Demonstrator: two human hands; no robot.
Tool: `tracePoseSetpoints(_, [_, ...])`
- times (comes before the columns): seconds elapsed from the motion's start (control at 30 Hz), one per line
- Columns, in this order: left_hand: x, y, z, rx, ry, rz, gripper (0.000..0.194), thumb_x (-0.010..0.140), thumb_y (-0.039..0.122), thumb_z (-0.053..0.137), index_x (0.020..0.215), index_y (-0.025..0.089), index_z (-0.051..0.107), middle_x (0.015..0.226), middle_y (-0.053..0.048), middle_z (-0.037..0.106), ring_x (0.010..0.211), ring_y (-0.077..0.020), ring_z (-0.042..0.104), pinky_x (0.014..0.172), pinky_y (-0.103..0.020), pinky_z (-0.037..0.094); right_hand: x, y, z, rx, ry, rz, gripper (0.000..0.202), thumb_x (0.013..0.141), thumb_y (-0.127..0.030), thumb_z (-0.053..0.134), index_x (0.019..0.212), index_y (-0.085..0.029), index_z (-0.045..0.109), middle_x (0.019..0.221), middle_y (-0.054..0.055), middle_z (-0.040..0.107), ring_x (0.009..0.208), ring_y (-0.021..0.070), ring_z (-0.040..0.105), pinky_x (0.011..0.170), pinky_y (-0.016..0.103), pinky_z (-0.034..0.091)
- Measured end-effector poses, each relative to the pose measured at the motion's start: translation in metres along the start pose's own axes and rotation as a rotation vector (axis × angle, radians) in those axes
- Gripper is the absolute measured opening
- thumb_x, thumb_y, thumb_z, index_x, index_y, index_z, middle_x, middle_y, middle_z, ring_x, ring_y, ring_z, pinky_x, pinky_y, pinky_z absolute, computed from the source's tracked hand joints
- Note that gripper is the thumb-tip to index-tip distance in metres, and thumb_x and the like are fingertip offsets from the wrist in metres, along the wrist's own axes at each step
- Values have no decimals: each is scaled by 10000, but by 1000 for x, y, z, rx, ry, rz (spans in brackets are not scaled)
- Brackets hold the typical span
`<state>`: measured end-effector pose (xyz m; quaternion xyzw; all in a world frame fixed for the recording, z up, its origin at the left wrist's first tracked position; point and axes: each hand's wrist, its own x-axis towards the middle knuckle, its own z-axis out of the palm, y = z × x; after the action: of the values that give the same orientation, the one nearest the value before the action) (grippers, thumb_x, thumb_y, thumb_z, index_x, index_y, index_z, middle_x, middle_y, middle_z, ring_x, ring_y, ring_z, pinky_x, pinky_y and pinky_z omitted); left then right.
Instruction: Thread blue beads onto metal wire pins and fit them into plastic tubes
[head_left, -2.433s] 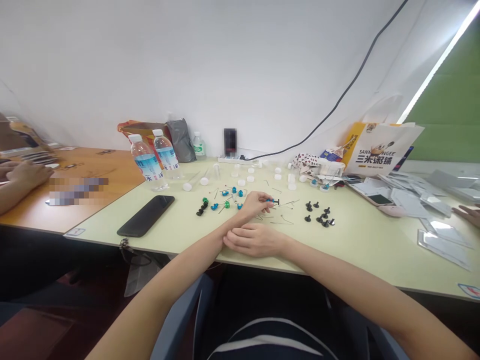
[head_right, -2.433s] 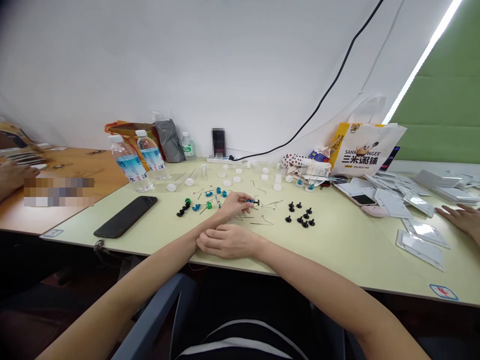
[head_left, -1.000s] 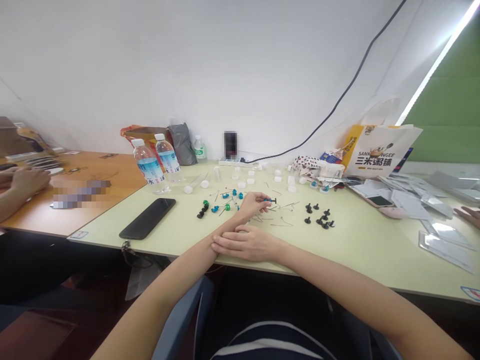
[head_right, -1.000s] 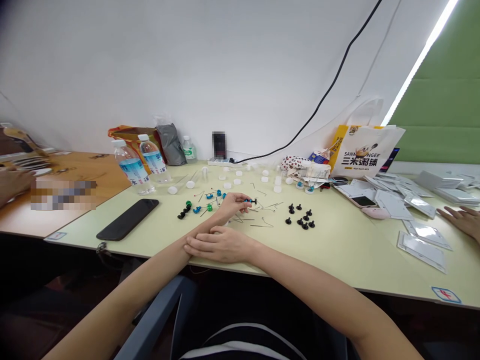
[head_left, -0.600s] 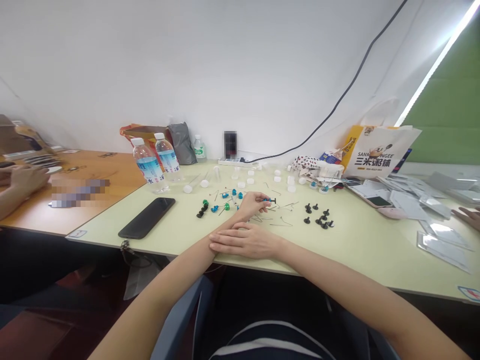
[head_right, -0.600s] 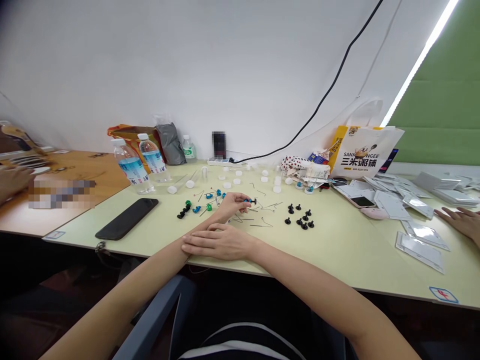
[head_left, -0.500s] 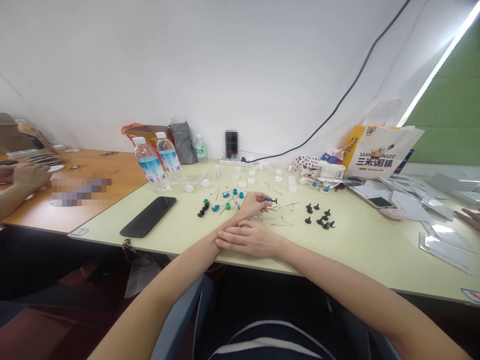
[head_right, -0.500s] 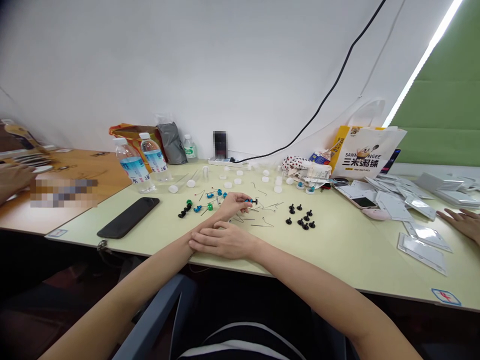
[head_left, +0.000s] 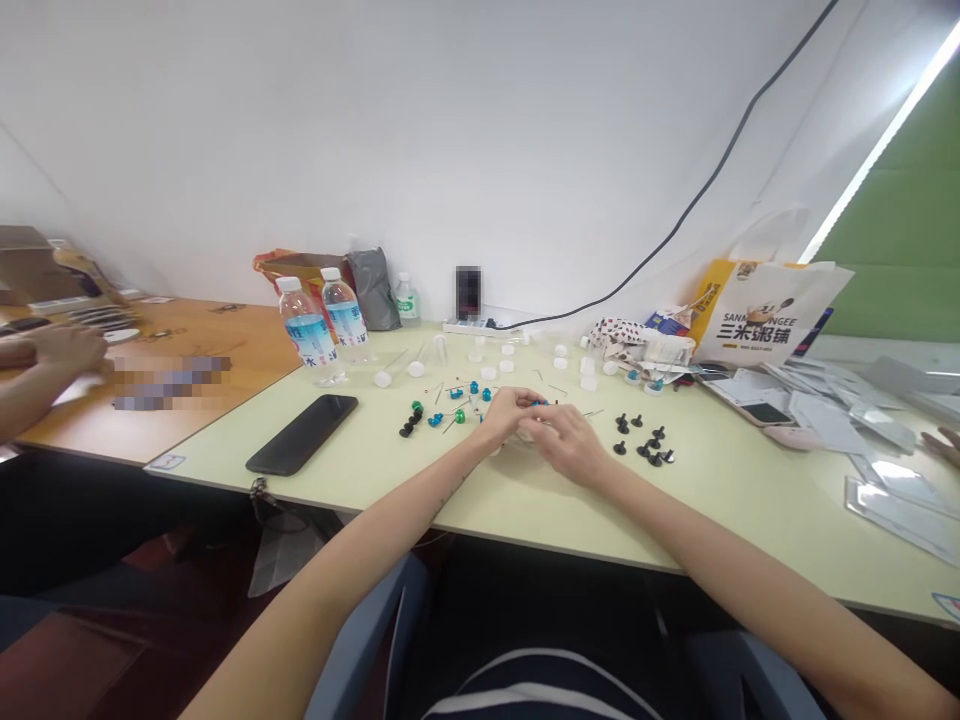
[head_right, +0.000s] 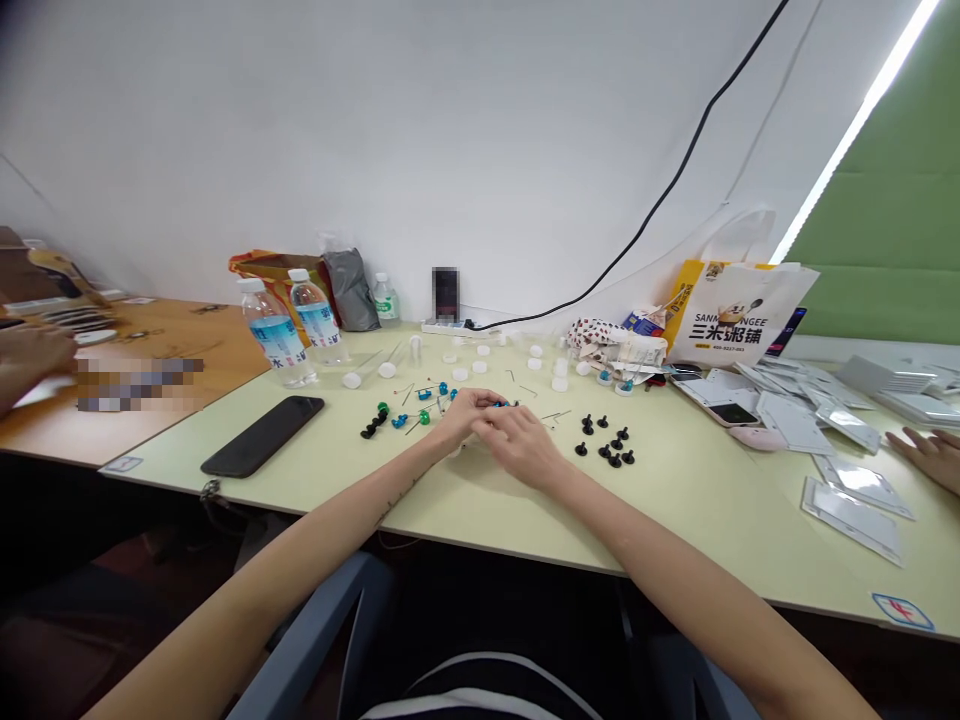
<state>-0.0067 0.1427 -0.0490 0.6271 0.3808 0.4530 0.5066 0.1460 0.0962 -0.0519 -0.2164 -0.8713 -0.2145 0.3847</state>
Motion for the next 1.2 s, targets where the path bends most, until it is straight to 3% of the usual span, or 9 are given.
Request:
tracePoseSetpoints(0.17, [-2,5,2,35,-11,-25,226,667,197,687,854,79,642,669,-59,658,505,-98,589,488,-197,442,-15,25,-4,174,47,433,292,876,-270,444,1150,-186,503,1024,111,491,876,205,521,795,371,441])
tracePoseSetpoints(0.3, [-3,10,3,59,32,-69,207,677,180,684,856,85,639,604,-36,640,504,-96,590,473,-184,436,-18,39,6,389,33,616,328,845,-325,500,1147,-198,512,973,67,474,690,143,515,666,320,482])
tracePoseSetpoints(0.4, [-2,10,3,60,33,-64,212,672,182,692,850,78,640,575,-28,627,504,-98,591,469,-180,434,-20,45,12,521,17,670,355,804,-330,556,1129,-191,530,983,65,482,660,125,531,620,302,496])
tracePoseSetpoints(0.57, [0,7,3,50,-6,-27,263,650,214,714,858,70,644,624,-46,642,488,-100,587,463,-190,428,-19,43,10,683,45,706,360,766,-291,592,1108,-191,537,944,57,575,771,158,606,727,339,519])
tracePoseSetpoints(0.83, [-1,5,3,66,-27,-20,264,650,238,716,851,78,655,637,-54,646,506,-102,585,484,-195,436,-15,36,9,681,54,745,182,751,-301,590,894,-193,619,807,35,661,722,180,639,682,332,524])
tracePoseSetpoints(1.2, [-5,7,5,103,-30,-9,241,662,218,702,852,76,656,647,-62,646,498,-103,581,488,-202,444,-15,33,6,771,35,850,188,729,-281,601,876,-176,653,777,44,690,641,184,655,651,338,541])
